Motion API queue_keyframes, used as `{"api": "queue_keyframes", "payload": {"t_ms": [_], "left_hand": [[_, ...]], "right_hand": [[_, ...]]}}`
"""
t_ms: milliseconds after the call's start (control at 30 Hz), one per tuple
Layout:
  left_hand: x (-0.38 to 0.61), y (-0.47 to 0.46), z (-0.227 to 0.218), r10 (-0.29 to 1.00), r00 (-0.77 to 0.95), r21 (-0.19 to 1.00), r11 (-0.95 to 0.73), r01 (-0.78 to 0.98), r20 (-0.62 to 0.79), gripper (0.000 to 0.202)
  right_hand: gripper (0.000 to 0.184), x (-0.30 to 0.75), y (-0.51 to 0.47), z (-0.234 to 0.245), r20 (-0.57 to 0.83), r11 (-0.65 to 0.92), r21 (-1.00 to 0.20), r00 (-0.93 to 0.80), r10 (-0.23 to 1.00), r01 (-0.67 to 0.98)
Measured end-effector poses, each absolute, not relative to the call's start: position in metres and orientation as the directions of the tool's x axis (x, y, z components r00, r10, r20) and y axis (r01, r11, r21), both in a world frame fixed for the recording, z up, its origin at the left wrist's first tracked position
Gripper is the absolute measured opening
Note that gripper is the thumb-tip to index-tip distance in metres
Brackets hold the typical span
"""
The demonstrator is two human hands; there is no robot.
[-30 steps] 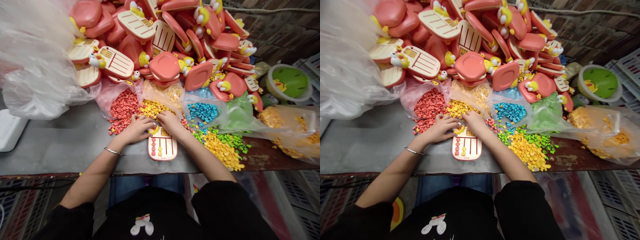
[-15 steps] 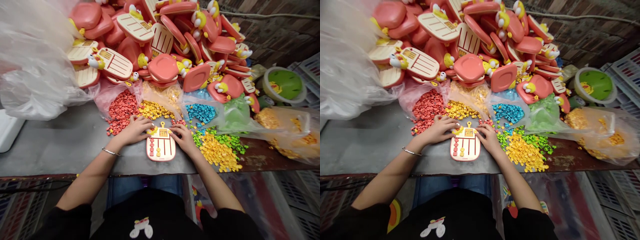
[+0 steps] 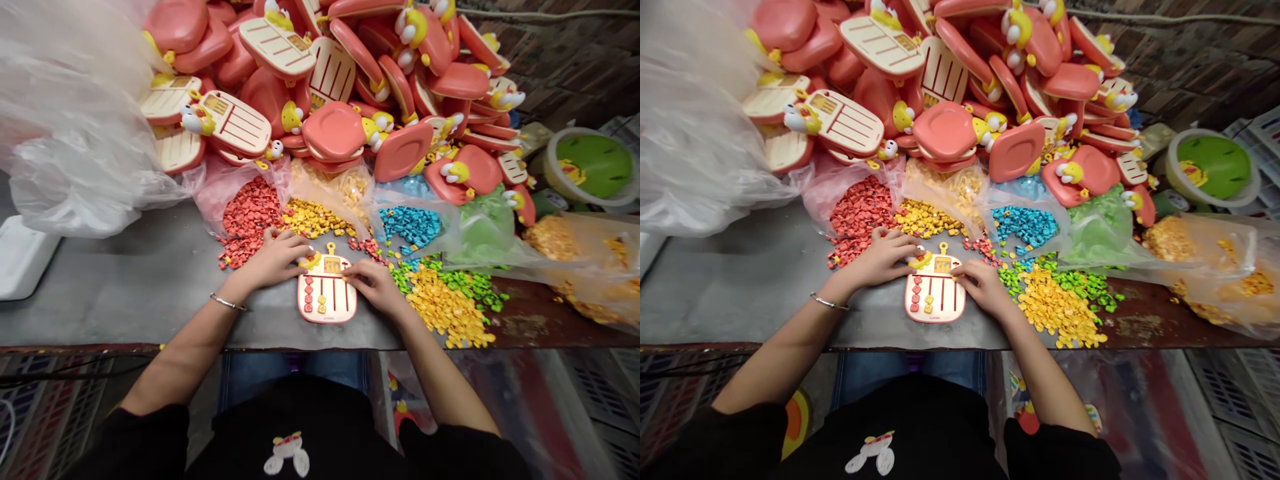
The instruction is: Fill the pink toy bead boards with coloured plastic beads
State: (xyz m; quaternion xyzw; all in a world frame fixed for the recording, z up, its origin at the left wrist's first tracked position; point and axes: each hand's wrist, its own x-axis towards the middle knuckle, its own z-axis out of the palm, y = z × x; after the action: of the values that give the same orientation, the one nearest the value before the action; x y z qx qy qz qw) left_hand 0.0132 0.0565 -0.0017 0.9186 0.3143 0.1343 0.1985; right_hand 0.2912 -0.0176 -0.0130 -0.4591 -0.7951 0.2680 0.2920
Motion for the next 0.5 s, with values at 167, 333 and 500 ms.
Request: {"api": "queue_keyframes", "payload": {"t_ms": [167, 333, 500], "left_hand": [[0.013, 0.056, -0.002, 0.626, 0.769, 0.446, -0.729, 0.519, 0.129, 0.022], [0.012, 0.056, -0.002, 0.631, 0.764, 0.439, -0.729, 0.526, 0.133, 0.023], [0.011, 0.055, -0.003, 0.627, 0.768, 0.447, -0.729, 0.519, 0.131, 0.021]], "right_hand": [[0.017, 0.273, -0.007, -0.016, 0.171, 0.393, -0.765, -0.427, 0.888, 0.510], [0.013, 0.251, -0.007, -0.011, 0.202, 0.444, -0.790, -0.504, 0.840, 0.423], [0.021, 0.265, 0.007, 0.006, 0.086, 0.360, -0.853, -0.579, 0.811, 0.377]]}}
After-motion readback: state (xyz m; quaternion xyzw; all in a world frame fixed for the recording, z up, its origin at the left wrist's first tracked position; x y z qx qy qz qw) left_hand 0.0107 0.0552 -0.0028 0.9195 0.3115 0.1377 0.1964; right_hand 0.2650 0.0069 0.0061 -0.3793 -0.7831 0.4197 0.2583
